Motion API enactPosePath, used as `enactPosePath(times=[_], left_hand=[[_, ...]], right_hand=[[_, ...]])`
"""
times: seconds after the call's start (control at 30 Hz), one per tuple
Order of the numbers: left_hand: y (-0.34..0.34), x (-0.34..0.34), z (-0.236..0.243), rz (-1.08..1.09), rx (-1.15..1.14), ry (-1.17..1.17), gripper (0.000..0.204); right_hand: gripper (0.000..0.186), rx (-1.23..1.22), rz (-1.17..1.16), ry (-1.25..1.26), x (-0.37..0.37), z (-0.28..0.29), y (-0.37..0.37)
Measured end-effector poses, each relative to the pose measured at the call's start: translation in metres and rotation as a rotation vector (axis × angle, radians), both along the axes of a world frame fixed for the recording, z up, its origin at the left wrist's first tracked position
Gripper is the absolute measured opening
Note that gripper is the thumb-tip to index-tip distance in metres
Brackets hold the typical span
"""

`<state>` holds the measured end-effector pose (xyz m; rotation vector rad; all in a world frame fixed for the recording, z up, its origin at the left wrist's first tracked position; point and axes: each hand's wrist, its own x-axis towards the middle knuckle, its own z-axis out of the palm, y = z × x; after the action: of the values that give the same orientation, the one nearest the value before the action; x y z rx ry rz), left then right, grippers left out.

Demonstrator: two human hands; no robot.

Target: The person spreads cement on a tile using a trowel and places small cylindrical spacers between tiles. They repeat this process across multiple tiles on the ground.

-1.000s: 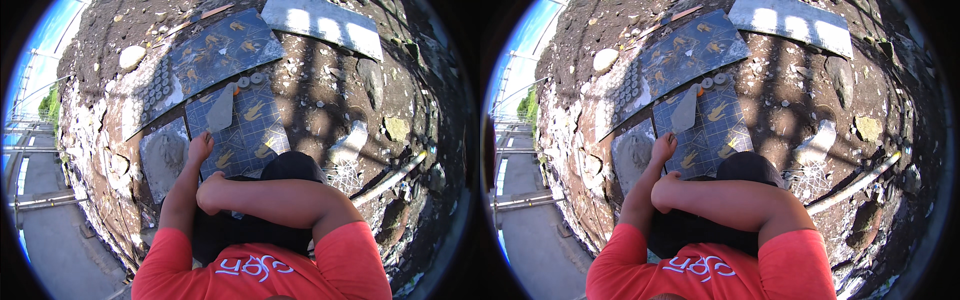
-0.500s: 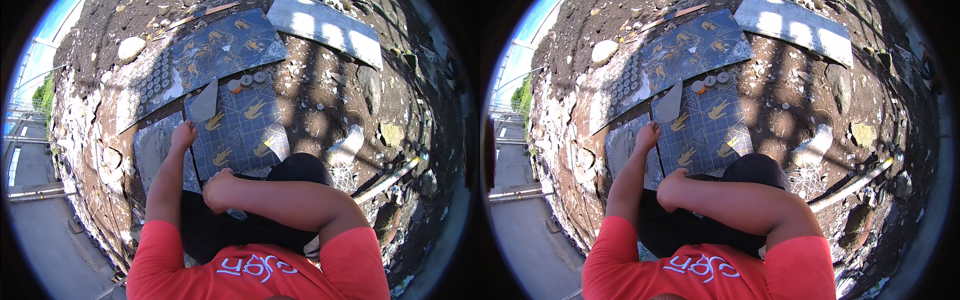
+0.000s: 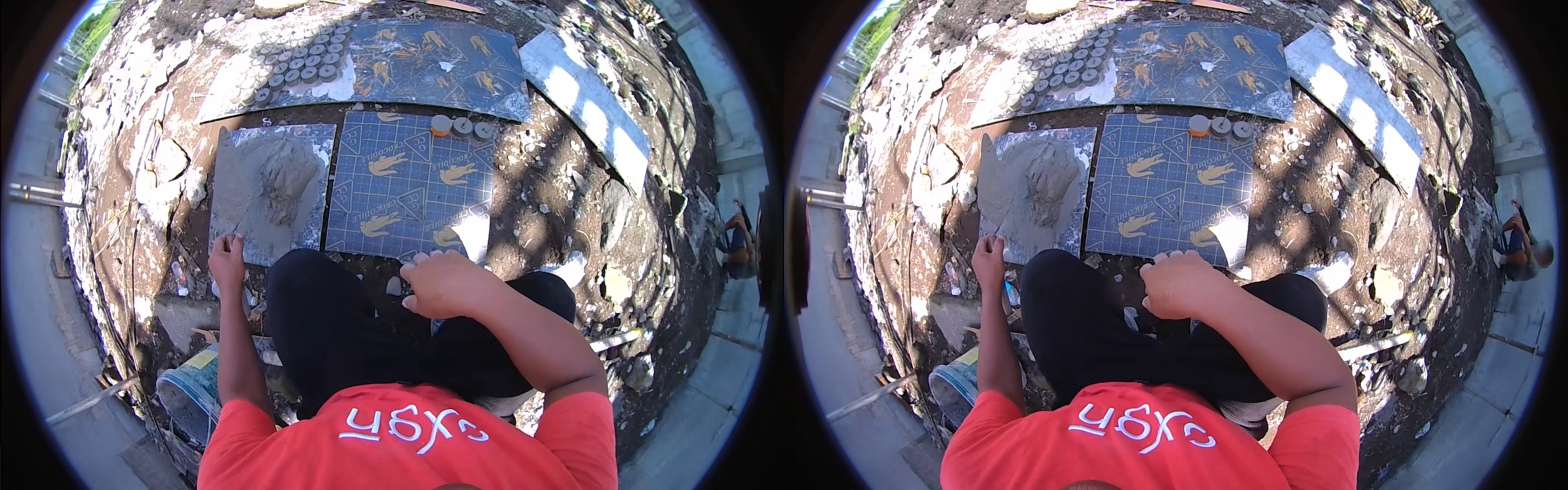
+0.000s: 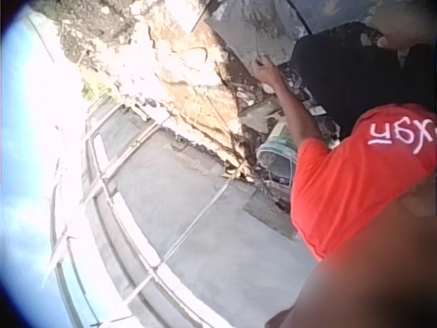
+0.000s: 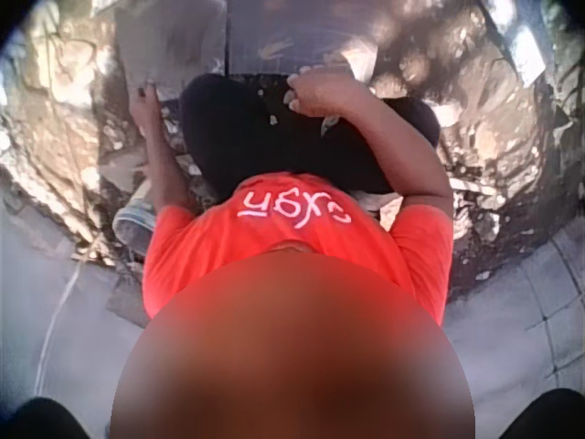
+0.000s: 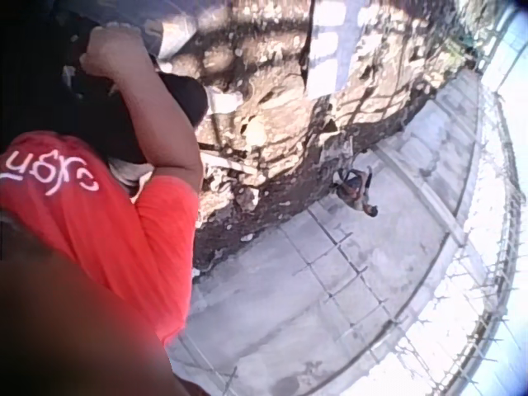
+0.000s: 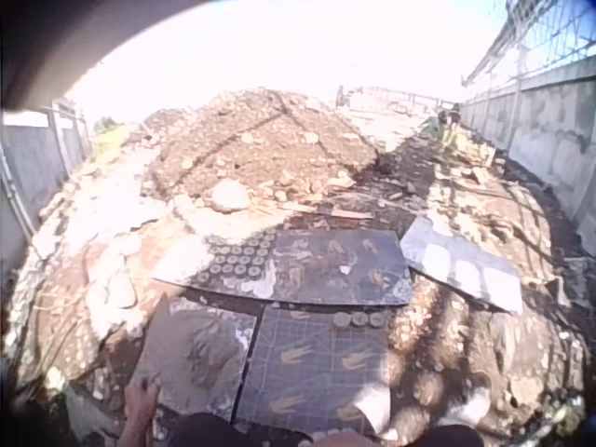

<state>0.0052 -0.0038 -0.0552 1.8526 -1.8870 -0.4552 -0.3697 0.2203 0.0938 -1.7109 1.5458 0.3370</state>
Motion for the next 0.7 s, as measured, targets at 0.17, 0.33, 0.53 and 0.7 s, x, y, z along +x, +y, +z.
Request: enactPosePath(times=[0.17, 0.33, 0.53, 0.7], left_hand=[[0.062, 0.087, -0.068, 0.313, 0.045, 0.054, 0.038], [0.076, 0.123, -0.11, 0.424, 0.155, 0.021, 0.043], [0.052, 0.111, -0.138, 0.272, 0.098, 0.034, 0.038], [0.024, 0.092, -0.169, 0.214, 0.168, 0.26, 0.038]], right_hand=[[0.053, 0.017, -0.012, 0.064, 0.009, 0.003, -0.006], [0.055, 0.046, -0.037, 0.114, 0.036, 0.01, -0.011], [0.052, -0.024, -0.081, 0.121, 0.047, 0.018, -0.004], [0.053, 0.05, -0.17, 0.166, 0.045, 0.033, 0.003]])
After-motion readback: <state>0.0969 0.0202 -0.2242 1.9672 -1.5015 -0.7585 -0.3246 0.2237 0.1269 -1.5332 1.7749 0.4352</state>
